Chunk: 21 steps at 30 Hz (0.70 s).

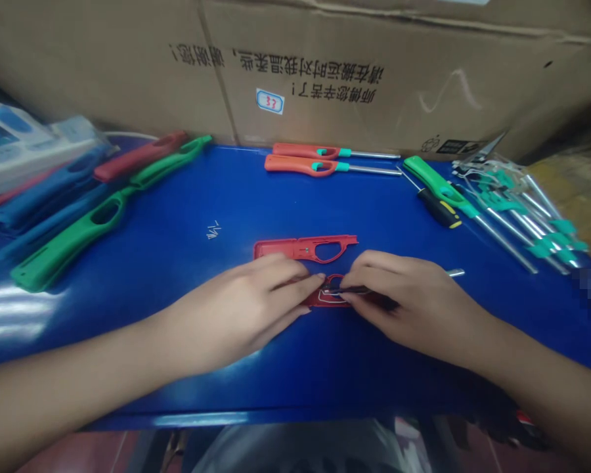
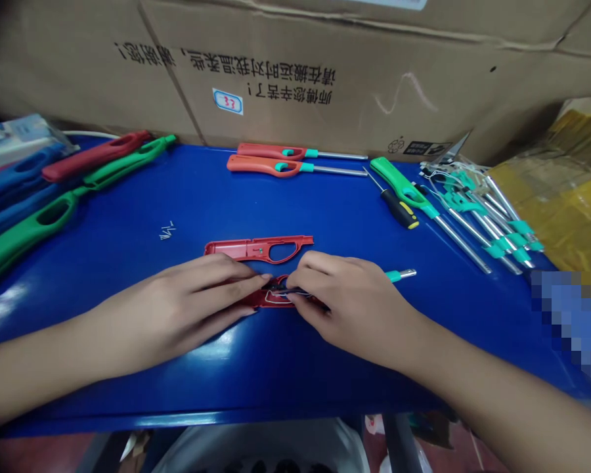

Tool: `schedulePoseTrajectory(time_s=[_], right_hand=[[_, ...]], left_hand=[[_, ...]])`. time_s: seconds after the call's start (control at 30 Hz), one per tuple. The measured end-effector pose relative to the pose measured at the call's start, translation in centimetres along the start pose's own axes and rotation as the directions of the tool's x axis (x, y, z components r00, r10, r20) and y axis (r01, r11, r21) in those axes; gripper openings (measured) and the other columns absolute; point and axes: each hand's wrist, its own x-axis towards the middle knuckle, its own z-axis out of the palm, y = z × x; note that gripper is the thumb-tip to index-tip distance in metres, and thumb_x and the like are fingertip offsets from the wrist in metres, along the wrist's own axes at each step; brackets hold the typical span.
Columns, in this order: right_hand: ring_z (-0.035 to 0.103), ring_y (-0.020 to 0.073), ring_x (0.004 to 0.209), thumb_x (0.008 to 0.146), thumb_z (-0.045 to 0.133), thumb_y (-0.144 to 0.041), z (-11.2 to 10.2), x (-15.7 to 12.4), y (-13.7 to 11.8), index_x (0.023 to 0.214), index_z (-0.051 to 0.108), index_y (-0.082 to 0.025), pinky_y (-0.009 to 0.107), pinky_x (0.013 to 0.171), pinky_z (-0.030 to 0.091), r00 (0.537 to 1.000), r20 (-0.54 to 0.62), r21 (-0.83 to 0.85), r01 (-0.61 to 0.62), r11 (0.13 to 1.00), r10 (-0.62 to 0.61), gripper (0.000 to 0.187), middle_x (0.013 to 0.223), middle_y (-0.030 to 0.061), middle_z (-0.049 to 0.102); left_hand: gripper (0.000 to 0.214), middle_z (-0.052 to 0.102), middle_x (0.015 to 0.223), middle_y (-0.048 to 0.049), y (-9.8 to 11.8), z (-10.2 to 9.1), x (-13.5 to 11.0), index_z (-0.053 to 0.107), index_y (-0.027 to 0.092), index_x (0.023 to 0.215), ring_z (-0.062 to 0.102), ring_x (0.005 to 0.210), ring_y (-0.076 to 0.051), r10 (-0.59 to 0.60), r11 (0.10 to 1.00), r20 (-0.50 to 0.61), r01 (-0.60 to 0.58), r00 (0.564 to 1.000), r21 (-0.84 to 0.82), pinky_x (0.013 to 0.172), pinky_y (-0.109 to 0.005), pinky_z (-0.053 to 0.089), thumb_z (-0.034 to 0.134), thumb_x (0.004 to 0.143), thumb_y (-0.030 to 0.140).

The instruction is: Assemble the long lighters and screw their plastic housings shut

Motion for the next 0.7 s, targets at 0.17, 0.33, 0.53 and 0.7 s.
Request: schedulePoseTrajectory(time_s=[0.17,0.33,0.53,0.7], right_hand=[[0.064,0.0147,0.08,0.105,0.049,-0.024,-0.1,0.04,0.18,0.097,0.062,-0.022,0.028,0.068,0.045,0.999,0.035,0.055,-0.04,0.998,0.038,0.015,0.097,0.0006,0.068],[0.062,0.0115,0.075,0.104,0.053,-0.02,-0.17,0.06,0.17,0.1,0.06,-0.023,0.024,0.066,0.044,0.998,-0.008,0.16,-0.058,0.985,0.06,0.009,0.091,-0.0018,0.068],[0.061,0.0125,0.076,0.097,0.059,-0.017,0.02,0.1,-0.1,0.106,0.063,-0.024,0.024,0.065,0.044,0.998,-0.005,0.162,-0.053,0.985,0.055,0.011,0.093,-0.0002,0.067],[0.064,0.0143,0.081,0.1,0.056,-0.021,0.33,0.05,-0.04,0.11,0.067,-0.025,0.027,0.067,0.044,0.998,0.031,0.117,-0.052,0.992,0.048,0.015,0.097,0.0011,0.068]], left_hand=[[0.03,0.07,0.121,-0.0145,-0.12,-0.14,0.11,0.065,0.01,0.13,0.069,0.11,-0.026,-0.015,1.0,-0.005,0.015,1.0,-0.02,0.097,-0.043,0.061,0.057,0.104,0.023],[0.036,0.067,0.12,-0.0146,0.03,-0.31,0.25,0.062,0.014,0.139,0.066,0.11,-0.027,-0.005,1.0,0.066,0.007,0.998,-0.025,0.092,-0.044,0.062,0.052,0.105,0.021],[0.043,0.062,0.124,-0.0175,0.32,-0.26,0.27,0.056,0.009,0.144,0.06,0.114,-0.03,0.022,0.997,0.138,-0.033,0.99,0.075,0.098,-0.045,0.06,0.053,0.102,0.014],[0.043,0.062,0.12,-0.0175,0.51,-0.23,0.34,0.058,0.008,0.141,0.06,0.11,-0.03,0.023,0.996,0.159,-0.037,0.987,0.085,0.093,-0.045,0.061,0.056,0.099,0.012]])
